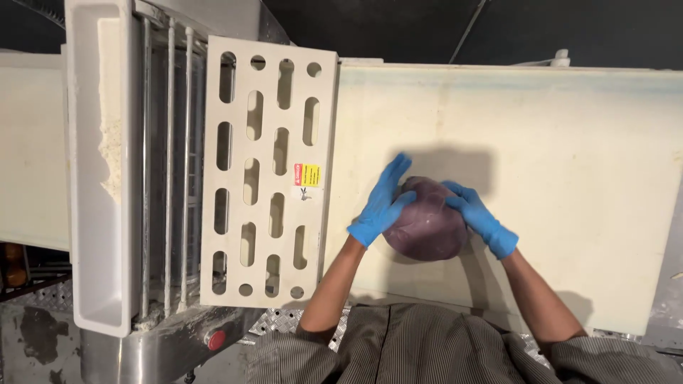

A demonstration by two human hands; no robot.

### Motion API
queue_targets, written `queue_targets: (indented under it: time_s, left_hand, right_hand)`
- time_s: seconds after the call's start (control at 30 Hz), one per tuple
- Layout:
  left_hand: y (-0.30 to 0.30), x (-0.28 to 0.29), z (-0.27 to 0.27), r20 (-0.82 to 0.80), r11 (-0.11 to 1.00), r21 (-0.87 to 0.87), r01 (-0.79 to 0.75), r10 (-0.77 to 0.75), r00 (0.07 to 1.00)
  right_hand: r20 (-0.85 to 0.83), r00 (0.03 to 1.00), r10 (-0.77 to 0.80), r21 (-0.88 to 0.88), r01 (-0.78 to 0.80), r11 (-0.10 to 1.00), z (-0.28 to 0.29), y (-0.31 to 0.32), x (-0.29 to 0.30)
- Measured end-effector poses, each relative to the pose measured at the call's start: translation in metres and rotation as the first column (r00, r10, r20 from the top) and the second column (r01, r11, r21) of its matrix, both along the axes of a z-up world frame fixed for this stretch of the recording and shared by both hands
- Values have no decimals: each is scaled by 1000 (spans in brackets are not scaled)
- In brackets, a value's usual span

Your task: Flattening and folding purple dough using a commercial dough sheeter.

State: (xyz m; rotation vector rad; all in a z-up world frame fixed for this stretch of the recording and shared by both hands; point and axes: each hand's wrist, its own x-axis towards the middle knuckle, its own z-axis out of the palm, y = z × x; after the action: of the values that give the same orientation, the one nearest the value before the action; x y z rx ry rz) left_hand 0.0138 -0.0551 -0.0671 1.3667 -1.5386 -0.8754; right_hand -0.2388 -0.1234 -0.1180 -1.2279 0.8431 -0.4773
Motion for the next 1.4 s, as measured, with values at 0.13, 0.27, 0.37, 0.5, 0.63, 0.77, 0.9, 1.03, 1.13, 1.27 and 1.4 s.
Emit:
queue_targets:
  time_s: [0.13,0.27,0.37,0.5,0.63,0.77,0.9,1.03,1.13,1.27,1.4]
  left_hand:
    - [-8,-7,44,60,978,-62,198,-194,979]
    - [-13,-10,0,351,975,-4,220,-205,914]
    - [-34,-17,-24,352,965,219,145,-217,910]
    - [-48,-22,-43,512,942,328,68,-238,826]
    - [-46,-15,10,452,987,15,-158,134,882]
    - [-28,-26,31,342,987,-18,157,-141,929]
    - [-24,-40,25,681,821,229,522,-519,517]
    - [-46,-30,43,460,720,221,658,-672,581]
    - [-22,-33,24,445,795,175,580,-590,674]
    - [-42,-25,-32,629,823,128,554,-499,596]
    - [-54,-26,8,568,728,308,613,-658,495]
  right_hand:
    - [-97,995,1,-424,-42,905,45,27,28]
    - [-358,922,-150,-509,-58,859,61,27,53]
    - [-544,829,-131,-399,-119,909,1,19,47]
    - [-695,712,-102,-389,-254,885,-37,-7,45]
    - [-724,666,-181,-505,-332,797,75,-10,64]
    - [-494,866,-73,-554,-249,795,33,30,45]
    - [48,994,-103,16,102,995,-29,63,41]
    - [541,770,-339,604,-76,793,-27,65,83]
    - [366,407,-837,792,337,510,-84,101,72]
    - [414,148,-898,793,425,436,-176,100,113]
    - [238,-14,-971,606,784,137,-38,82,147]
